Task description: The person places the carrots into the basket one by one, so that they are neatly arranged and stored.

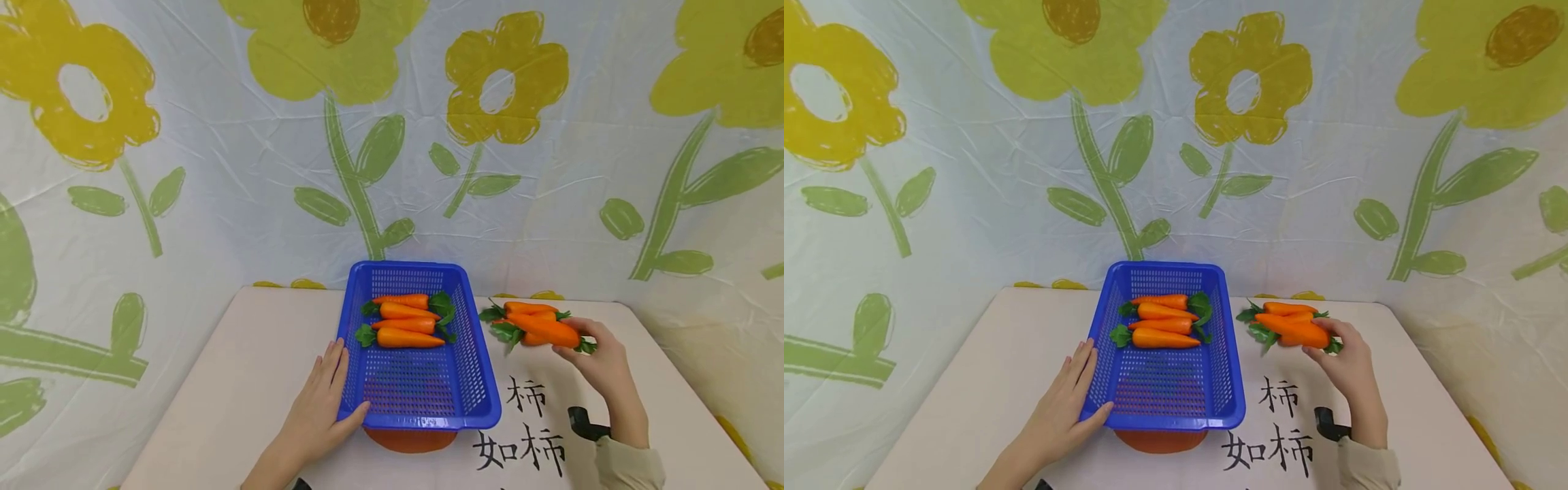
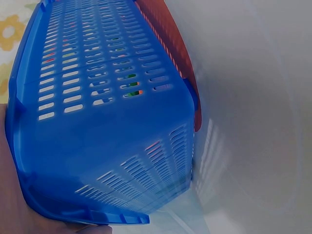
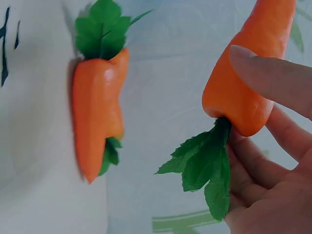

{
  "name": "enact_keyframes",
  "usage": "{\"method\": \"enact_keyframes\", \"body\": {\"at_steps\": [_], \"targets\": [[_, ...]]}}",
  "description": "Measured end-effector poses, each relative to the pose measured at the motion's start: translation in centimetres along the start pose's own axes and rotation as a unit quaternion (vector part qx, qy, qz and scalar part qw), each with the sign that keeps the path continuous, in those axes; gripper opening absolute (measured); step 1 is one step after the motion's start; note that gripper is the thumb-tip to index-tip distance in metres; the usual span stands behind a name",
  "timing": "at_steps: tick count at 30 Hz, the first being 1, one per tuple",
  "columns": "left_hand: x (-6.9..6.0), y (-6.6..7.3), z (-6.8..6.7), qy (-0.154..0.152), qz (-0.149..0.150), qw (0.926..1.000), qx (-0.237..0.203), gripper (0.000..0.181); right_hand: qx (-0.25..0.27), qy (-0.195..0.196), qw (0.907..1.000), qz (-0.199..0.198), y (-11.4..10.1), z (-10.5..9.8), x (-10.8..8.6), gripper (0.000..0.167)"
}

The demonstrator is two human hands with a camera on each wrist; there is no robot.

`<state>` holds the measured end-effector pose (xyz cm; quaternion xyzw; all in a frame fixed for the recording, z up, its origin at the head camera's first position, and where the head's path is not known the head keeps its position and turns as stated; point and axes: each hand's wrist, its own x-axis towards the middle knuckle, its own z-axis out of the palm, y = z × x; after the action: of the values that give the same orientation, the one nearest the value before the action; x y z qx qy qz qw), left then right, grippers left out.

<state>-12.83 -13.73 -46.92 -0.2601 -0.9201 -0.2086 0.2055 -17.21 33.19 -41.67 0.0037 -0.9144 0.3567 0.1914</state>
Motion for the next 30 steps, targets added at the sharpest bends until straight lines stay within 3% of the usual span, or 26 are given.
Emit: {"method": "enact_keyframes", "body": {"at_steps": [13,23,30], "targets": [[0.1,0.0,0.1,-0.007,-0.005,1.0000,-0.003,0.089,0.001,0.025,0.9959,-0.087,-4.1,-0.2,1.6,0.046],[0.0,0.0,0.0,-0.007,-0.008,0.9999,0.001,0.089,0.036,-0.004,0.9945,-0.098,-8.2,0.7,2.9,0.046],[0.0,-0.1,0.1,-0.002,-0.001,1.0000,0.005,0.089,0.022,-0.023,0.9935,-0.109,-11.0,1.8,3.9,0.045]]}}
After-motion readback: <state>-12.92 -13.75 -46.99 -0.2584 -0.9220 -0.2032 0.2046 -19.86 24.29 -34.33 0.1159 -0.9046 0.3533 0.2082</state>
